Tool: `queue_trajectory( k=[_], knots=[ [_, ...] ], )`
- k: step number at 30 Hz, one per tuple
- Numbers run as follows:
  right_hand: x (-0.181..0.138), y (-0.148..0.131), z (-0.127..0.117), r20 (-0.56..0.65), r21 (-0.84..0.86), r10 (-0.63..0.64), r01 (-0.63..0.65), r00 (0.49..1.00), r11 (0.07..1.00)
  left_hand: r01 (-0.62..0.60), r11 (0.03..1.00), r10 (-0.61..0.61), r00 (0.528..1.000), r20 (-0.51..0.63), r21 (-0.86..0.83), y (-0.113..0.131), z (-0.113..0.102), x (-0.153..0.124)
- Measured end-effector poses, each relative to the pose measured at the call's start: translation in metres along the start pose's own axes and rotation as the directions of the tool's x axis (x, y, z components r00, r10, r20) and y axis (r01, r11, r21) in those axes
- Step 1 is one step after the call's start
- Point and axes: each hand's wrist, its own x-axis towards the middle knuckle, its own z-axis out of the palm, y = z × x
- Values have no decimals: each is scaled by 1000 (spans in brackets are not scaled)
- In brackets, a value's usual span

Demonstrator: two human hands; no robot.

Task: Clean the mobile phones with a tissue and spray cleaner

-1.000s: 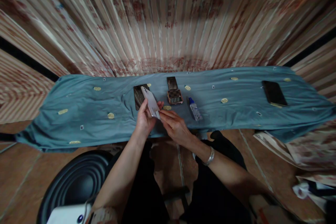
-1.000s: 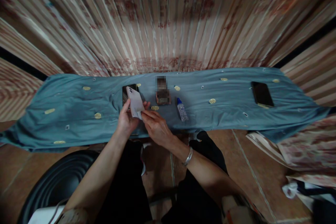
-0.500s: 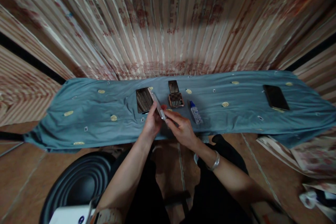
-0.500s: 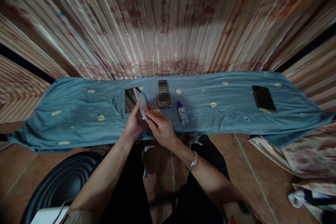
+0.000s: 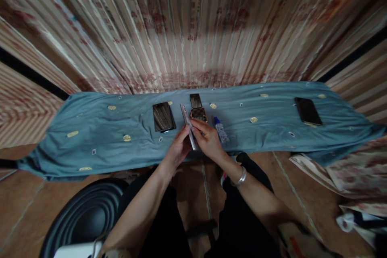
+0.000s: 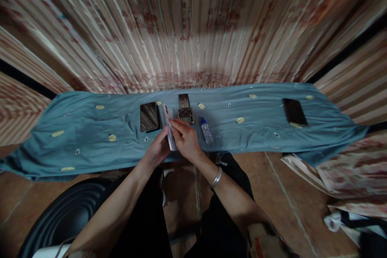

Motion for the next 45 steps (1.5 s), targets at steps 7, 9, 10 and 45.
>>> queue_trajectory(
  k=[7,9,10,45],
  knots=[
    [6,4,-6,-4,-99,-5,4,1000,995,36,998,-40,996,78,56,-8,-9,-2],
    [6,2,-6,4,-118,-25,26,1000,993,31,998,-34,997,67,48,-8,-9,-2],
    [5,0,-6,8,-123,-40,40,999,992,25,999,-27,998,56,41,-7,-9,-1],
    [15,7,-16,-73,7,-22,22,997,1000,29,956,-30,1000,-2,293,-11,-9,-11]
  ],
)
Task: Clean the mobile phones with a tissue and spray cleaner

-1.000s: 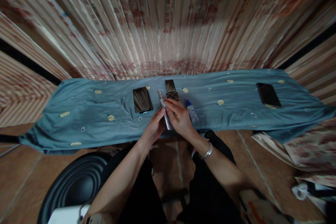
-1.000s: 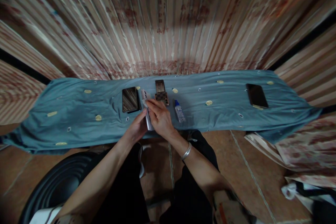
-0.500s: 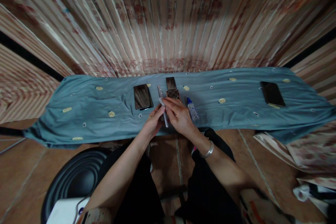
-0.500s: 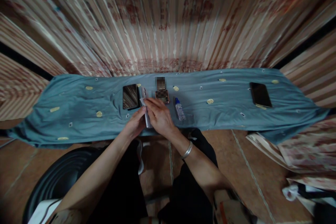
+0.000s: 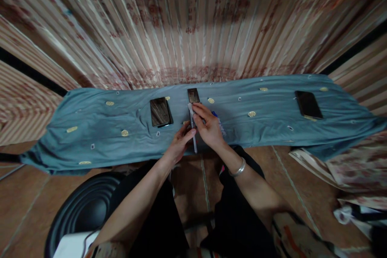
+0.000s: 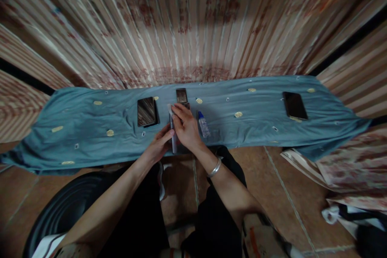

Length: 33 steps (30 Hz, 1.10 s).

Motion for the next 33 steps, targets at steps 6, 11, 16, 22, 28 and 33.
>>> queue_trajectory(
  k=[6,11,16,22,28,33],
  knots=[
    [0,4,1,-36,75,20,-17,999,997,24,1000,-24,1000,4,0,0,1,1],
    [-3,0,5,1,100,8,-8,1000,995,-15,1000,15,1000,4,-12,4,0,3],
    [-1,3,0,-20,78,14,-12,1000,997,21,1000,-21,1000,-11,13,1,1,1],
    [4,9,-7,-27,67,-10,12,1000,998,46,998,-45,999,-11,39,0,-2,0],
    [3,15,-7,-47,29,-12,13,999,999,57,998,-58,998,39,38,5,-2,-3],
    [1,8,-9,-34,40,-14,16,999,999,72,997,-73,997,33,37,7,0,-4]
  ],
)
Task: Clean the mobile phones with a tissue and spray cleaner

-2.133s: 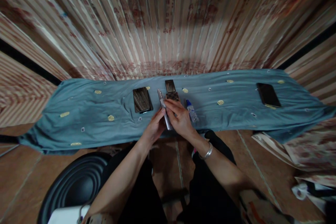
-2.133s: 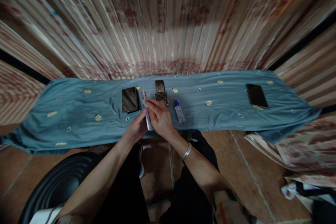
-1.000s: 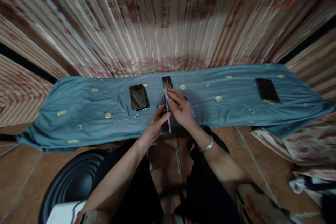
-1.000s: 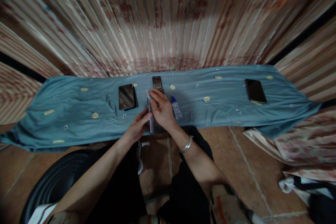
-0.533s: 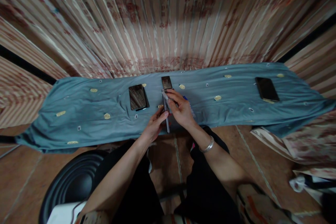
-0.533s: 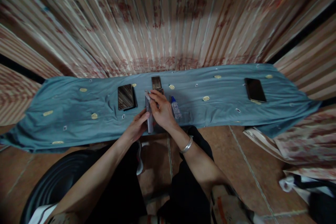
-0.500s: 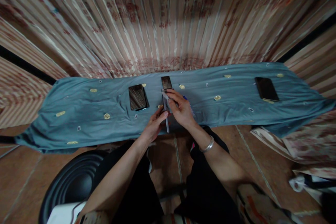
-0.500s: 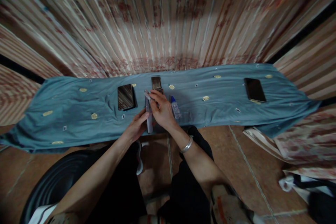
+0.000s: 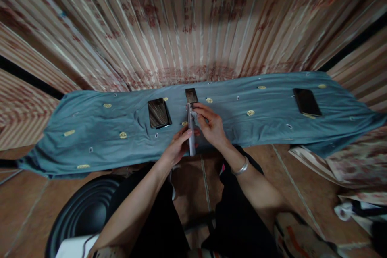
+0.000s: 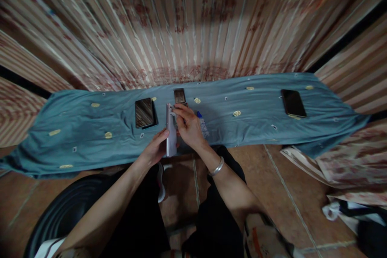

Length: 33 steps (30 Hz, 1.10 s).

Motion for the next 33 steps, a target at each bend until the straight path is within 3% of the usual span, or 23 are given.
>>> queue_trajectory(
  k=[11,23,33],
  knots=[
    [0,2,-1,14,-129,11,-9,1000,992,1,1000,-1,1000,11,-5,3,0,-3],
    [-2,-3,3,11,-80,-16,17,1000,997,68,996,-67,998,15,-65,2,2,-3],
    [3,13,1,-29,-58,60,-61,998,996,70,997,-69,996,61,-27,0,2,-5]
  ],
)
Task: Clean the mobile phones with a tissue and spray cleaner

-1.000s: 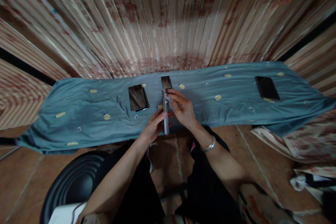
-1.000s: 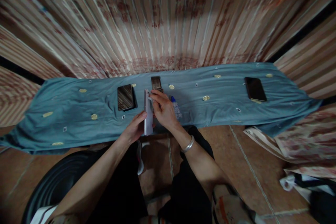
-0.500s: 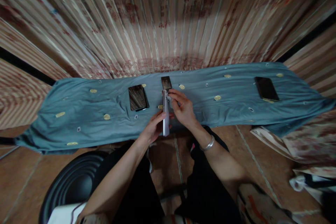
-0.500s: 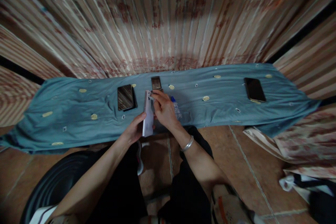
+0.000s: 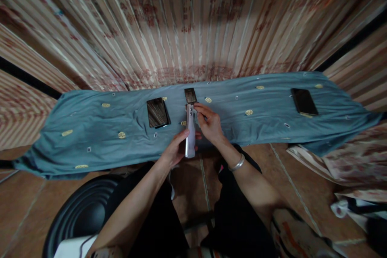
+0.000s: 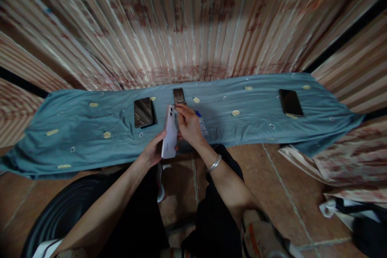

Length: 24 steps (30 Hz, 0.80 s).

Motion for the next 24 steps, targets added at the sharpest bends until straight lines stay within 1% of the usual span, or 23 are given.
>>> queue_trajectory(
  k=[9,13,19,24],
  knots=[
    [3,-9,-8,4,-9,-46,46,999,999,63,998,-63,998,14,5,-2,4,-3],
    [3,-8,-10,-2,-33,-53,52,999,998,56,998,-56,998,9,-8,-2,3,-4],
    [-1,-13,-10,56,-88,-109,113,993,990,66,998,-66,998,9,-20,-3,2,-3],
    [2,-6,-11,33,-111,-97,100,995,989,54,998,-53,998,34,-34,-4,4,-3]
  ],
)
